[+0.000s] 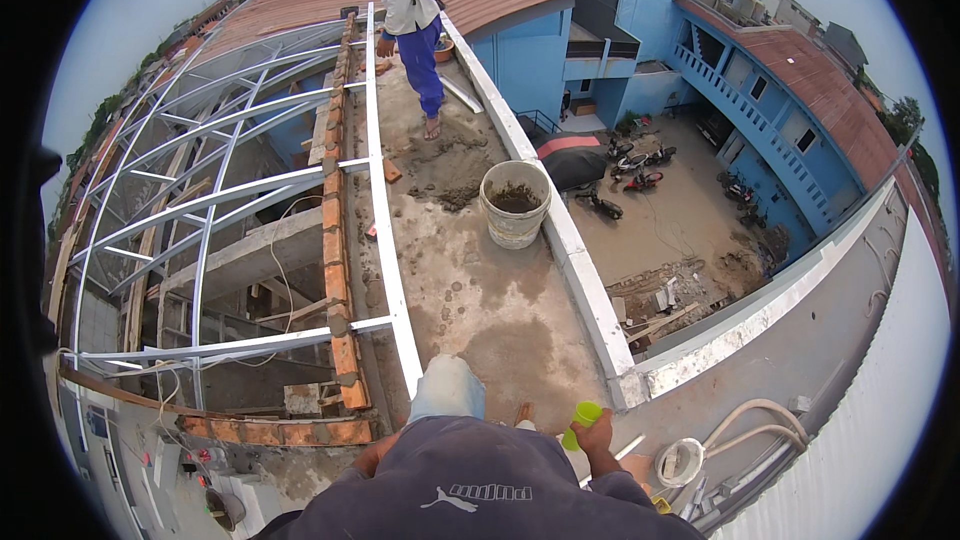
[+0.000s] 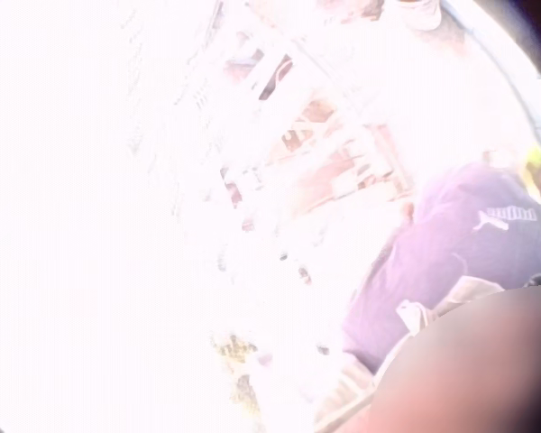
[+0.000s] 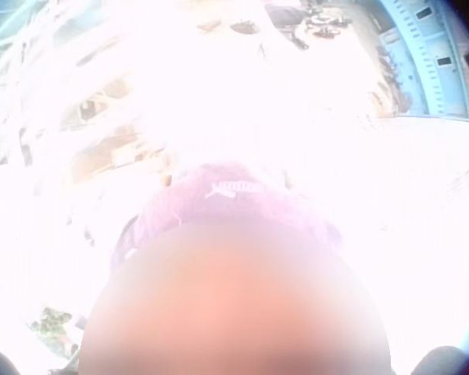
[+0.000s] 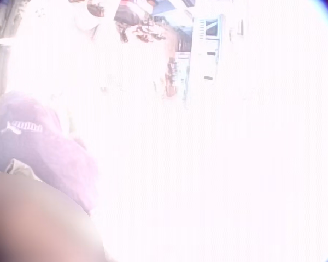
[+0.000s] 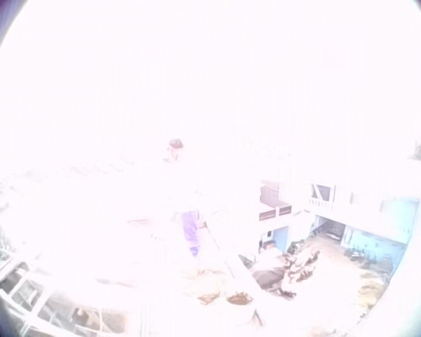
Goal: The person scoops mortar from a bucket with a trowel and applies it to a low brick wall on a rooftop. They place bricks onto the mortar, tap them into position, and continue adding mortar and bricks along the wall line.
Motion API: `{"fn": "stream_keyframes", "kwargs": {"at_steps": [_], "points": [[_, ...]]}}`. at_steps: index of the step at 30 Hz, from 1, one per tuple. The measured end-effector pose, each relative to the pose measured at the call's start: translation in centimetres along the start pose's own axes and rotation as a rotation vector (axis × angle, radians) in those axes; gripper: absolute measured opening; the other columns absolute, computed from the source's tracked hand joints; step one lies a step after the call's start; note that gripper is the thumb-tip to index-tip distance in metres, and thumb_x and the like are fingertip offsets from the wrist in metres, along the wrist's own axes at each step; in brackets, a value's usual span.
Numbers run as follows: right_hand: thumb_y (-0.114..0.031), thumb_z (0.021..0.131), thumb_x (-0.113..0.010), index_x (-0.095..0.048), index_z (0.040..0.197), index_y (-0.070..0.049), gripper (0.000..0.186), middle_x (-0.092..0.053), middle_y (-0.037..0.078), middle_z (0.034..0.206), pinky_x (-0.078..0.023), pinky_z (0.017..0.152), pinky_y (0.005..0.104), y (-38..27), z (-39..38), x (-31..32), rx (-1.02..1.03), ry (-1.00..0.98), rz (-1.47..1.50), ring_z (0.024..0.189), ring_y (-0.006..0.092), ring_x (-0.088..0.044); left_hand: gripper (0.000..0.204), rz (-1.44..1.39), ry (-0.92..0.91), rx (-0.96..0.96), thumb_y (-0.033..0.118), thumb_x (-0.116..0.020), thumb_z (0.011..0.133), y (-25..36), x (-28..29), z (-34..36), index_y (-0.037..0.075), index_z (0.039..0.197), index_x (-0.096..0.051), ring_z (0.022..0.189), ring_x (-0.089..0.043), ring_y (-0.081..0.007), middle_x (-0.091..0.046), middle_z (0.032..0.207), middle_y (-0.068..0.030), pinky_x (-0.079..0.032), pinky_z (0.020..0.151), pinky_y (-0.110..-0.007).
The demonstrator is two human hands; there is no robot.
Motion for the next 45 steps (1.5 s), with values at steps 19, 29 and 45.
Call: {"fn": "stream_keyframes", "kwargs": {"at_steps": [19, 29, 45], "points": [[-0.019, 0.071, -0.089, -0.044, 0.126, 0.001, 0.074, -0.065, 0.022, 0.113, -0.055, 0.093, 0.0449, -6.2, 24.7, 0.3, -0.32, -0.062, 0.036, 0.104, 0.0358, -0.068, 0.069, 0.199, 0.278, 0.707, 0.053, -0.08, 0.079, 1.8, 26.4, 64.4, -0.01, 0.106, -0.074, 0.101, -0.075, -0.0393, -0.074, 0.102, -0.0317, -0.057, 0.088, -0.044], [-0.016, 0.074, -0.086, -0.043, 0.129, 0.0, 0.072, -0.064, 0.019, 0.114, -0.055, 0.093, 0.0431, -20.5, 35.4, 3.0, -0.444, -0.181, -0.12, 0.104, 0.0316, -0.066, 0.072, -0.691, 0.575, 0.779, 0.037, -0.085, 0.085, -4.8, 27.5, 91.7, -0.004, 0.133, -0.052, 0.102, -0.069, -0.0346, -0.063, 0.122, -0.0221, -0.063, 0.076, -0.046], [-0.022, 0.075, -0.086, -0.039, 0.136, 0.001, 0.08, -0.064, 0.019, 0.112, -0.054, 0.094, 0.0437, -38.4, 53.4, 3.3, 0.309, -0.433, 0.062, 0.101, 0.0313, -0.067, 0.082, 0.037, 0.823, 0.831, 0.028, -0.073, 0.083, 15.1, 22.0, 71.3, -0.006, 0.147, -0.033, 0.111, -0.062, -0.0546, -0.055, 0.127, -0.0343, -0.056, 0.094, -0.054]]}}
Point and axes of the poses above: each hand's wrist, its own z-axis towards the middle knuckle, its own x-axis out of the back of the hand, y = z × x, the point moved 9 cm from there along z, towards the middle knuckle
